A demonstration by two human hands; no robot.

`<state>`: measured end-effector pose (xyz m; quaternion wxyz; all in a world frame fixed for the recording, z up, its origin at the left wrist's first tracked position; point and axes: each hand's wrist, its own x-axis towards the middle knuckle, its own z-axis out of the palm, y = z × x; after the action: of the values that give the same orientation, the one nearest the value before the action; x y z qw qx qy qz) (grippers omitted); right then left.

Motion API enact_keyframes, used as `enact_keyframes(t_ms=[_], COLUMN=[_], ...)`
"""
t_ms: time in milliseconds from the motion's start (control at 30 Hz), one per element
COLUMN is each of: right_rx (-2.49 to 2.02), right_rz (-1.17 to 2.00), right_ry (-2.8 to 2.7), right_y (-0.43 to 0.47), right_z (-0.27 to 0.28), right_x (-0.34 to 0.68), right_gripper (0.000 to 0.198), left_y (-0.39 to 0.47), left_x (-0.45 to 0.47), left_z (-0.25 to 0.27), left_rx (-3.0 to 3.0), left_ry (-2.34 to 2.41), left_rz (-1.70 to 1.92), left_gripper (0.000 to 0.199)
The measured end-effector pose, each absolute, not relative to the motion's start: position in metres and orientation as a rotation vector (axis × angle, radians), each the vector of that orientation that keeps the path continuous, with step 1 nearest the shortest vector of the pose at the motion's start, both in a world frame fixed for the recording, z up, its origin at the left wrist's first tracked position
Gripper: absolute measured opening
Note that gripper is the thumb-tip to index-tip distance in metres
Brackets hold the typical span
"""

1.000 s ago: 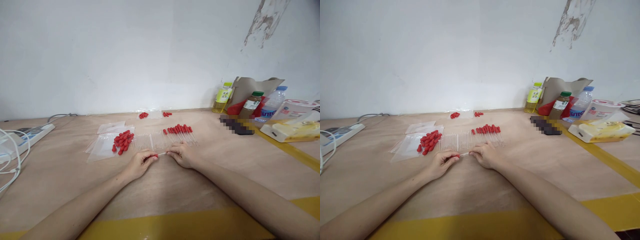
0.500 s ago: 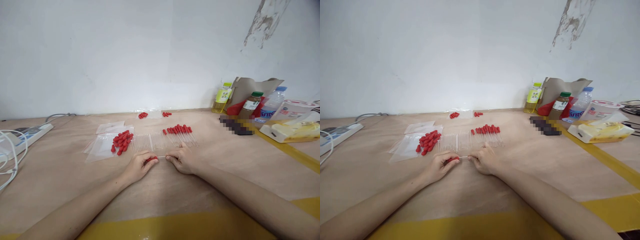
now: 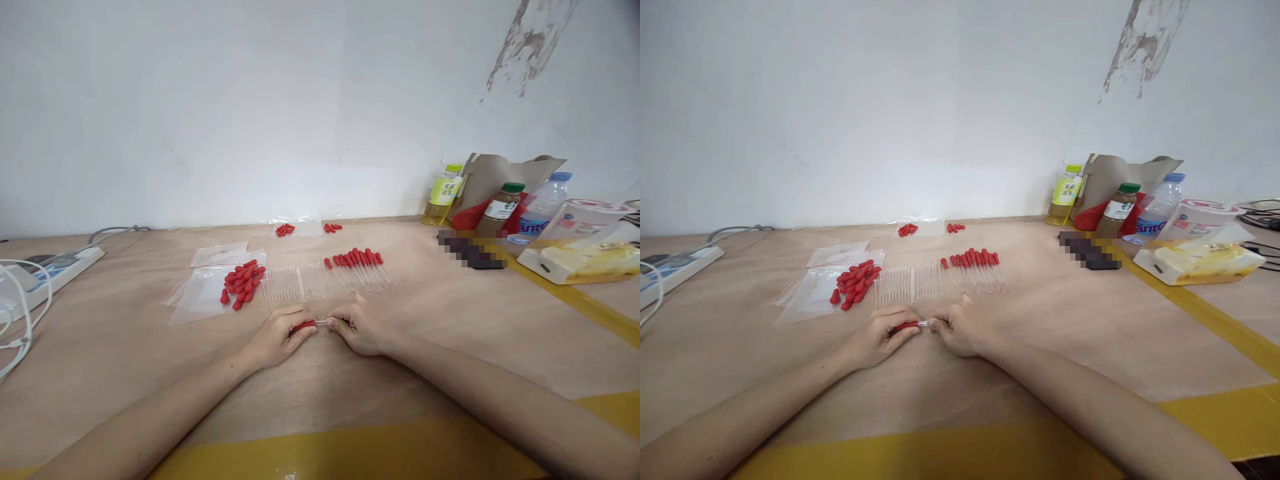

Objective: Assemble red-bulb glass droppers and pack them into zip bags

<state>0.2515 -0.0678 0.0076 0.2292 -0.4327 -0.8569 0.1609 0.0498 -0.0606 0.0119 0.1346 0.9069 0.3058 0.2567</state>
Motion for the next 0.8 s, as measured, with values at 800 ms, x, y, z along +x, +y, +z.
enact_keyframes(t_ms=[800], right_rx=[-1.882], right_rz=[0.403], right_ry=[-1.889], right_y=[0.016], right_z=[0.04], right_x=[0.277], right_gripper=[0.027], left_y=[-0.051], left_x=[0.041], left_z=[0.011], left_rx=[2.548], left_ry=[1.133], left_rz=[0.765], left_gripper=[0.012])
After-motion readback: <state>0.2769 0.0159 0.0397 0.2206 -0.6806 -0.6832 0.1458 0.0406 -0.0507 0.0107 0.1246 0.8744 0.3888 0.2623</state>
